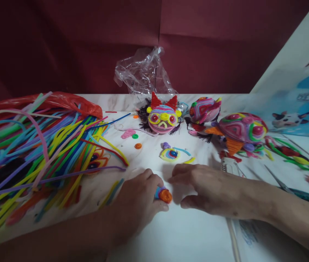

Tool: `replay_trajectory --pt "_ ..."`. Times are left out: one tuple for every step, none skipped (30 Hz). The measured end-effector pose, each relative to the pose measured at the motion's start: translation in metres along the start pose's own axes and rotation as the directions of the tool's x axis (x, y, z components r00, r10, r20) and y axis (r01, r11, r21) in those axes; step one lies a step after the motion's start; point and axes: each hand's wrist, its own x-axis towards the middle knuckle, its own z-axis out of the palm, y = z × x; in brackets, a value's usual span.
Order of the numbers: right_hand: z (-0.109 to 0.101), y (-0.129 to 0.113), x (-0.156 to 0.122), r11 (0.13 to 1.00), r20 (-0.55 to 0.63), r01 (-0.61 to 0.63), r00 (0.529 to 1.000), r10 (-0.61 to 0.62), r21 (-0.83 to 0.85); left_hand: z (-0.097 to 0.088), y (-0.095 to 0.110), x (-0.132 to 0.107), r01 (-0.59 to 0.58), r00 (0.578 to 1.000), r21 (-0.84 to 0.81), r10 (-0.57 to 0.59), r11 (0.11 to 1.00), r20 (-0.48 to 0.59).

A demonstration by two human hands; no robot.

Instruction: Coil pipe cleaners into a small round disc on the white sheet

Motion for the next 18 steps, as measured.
replay_trajectory --pt "0.0 0.0 0.001 1.0 0.001 -0.002 1.0 0.002 -0.002 0.0 0.0 0.0 -0.004 1.0 -0.006 0.004 1.0 -0.001" --pt "0.001 -0.001 0.001 1.0 0.0 -0.004 1.0 0.004 -0.006 0.0 0.0 0.001 -0.007 1.0 -0.004 0.007 1.0 -0.002" --pt "0.001 -0.001 0.001 1.0 -0.001 -0.005 1.0 0.005 -0.01 -0.001 0.002 0.001 -0.011 1.0 0.003 0.011 1.0 0.0" --pt "0.002 -0.001 0.001 1.0 -0.003 -0.004 1.0 0.004 -0.014 -0.001 0.003 0.001 -0.01 1.0 0.016 0.01 1.0 0.004" --pt "0.002 0.0 0.001 1.0 -0.004 0.001 1.0 -0.001 -0.017 -0.002 0.005 0.002 -0.005 1.0 0.031 0.005 1.0 0.008" --pt "0.003 0.001 0.001 1.0 -0.005 0.011 1.0 -0.011 -0.019 -0.002 0.006 0.002 0.003 1.0 0.044 -0.003 0.999 0.015" --pt "0.004 0.002 0.001 0.999 -0.002 0.028 1.0 -0.028 -0.02 -0.002 0.008 0.002 0.01 1.0 0.054 -0.011 0.998 0.019" --pt "0.004 0.003 0.001 0.999 0.002 0.046 0.999 -0.046 -0.022 -0.003 0.009 0.002 0.012 1.0 0.06 -0.013 0.998 0.02" --pt "0.005 0.003 0.0 0.998 0.005 0.062 0.998 -0.062 -0.021 -0.004 0.01 0.001 0.009 1.0 0.059 -0.01 0.998 0.023" --pt "0.005 0.004 -0.001 0.997 0.004 0.072 0.997 -0.072 -0.02 -0.005 0.009 0.0 0.005 1.0 0.046 -0.006 0.999 0.023" --pt "0.005 0.005 -0.001 0.997 -0.002 0.072 0.997 -0.072 -0.019 -0.006 0.008 -0.001 -0.003 1.0 0.015 0.003 1.0 0.026" --pt "0.005 0.005 -0.002 0.998 -0.014 0.062 0.998 -0.063 -0.018 -0.007 0.005 -0.003 -0.008 1.0 -0.031 0.009 0.999 0.026" --pt "0.005 0.005 -0.002 0.999 -0.028 0.048 0.998 -0.048 -0.017 -0.008 0.002 -0.004 -0.009 1.0 -0.084 0.011 0.996 0.022" --pt "0.005 0.005 -0.002 0.999 -0.041 0.032 0.999 -0.033 -0.016 -0.009 -0.001 -0.006 -0.013 1.0 -0.133 0.015 0.991 0.012" --pt "0.005 0.005 -0.001 1.0 -0.053 0.019 0.998 -0.02 -0.017 -0.01 -0.005 -0.007 -0.028 1.0 -0.158 0.026 0.987 -0.009" --pt "0.005 0.004 0.0 1.0 -0.063 0.007 0.998 -0.008 -0.018 -0.011 -0.009 -0.009 -0.062 0.998 -0.153 0.057 0.986 -0.036" --pt "0.006 0.003 0.001 1.0 -0.067 -0.003 0.998 0.002 -0.021 -0.011 -0.012 -0.01 -0.116 0.992 -0.118 0.109 0.986 -0.06" --pt "0.006 0.002 0.002 1.0 -0.071 -0.013 0.997 0.011 -0.027 -0.011 -0.014 -0.012 -0.185 0.98 -0.061 0.18 0.981 -0.08"
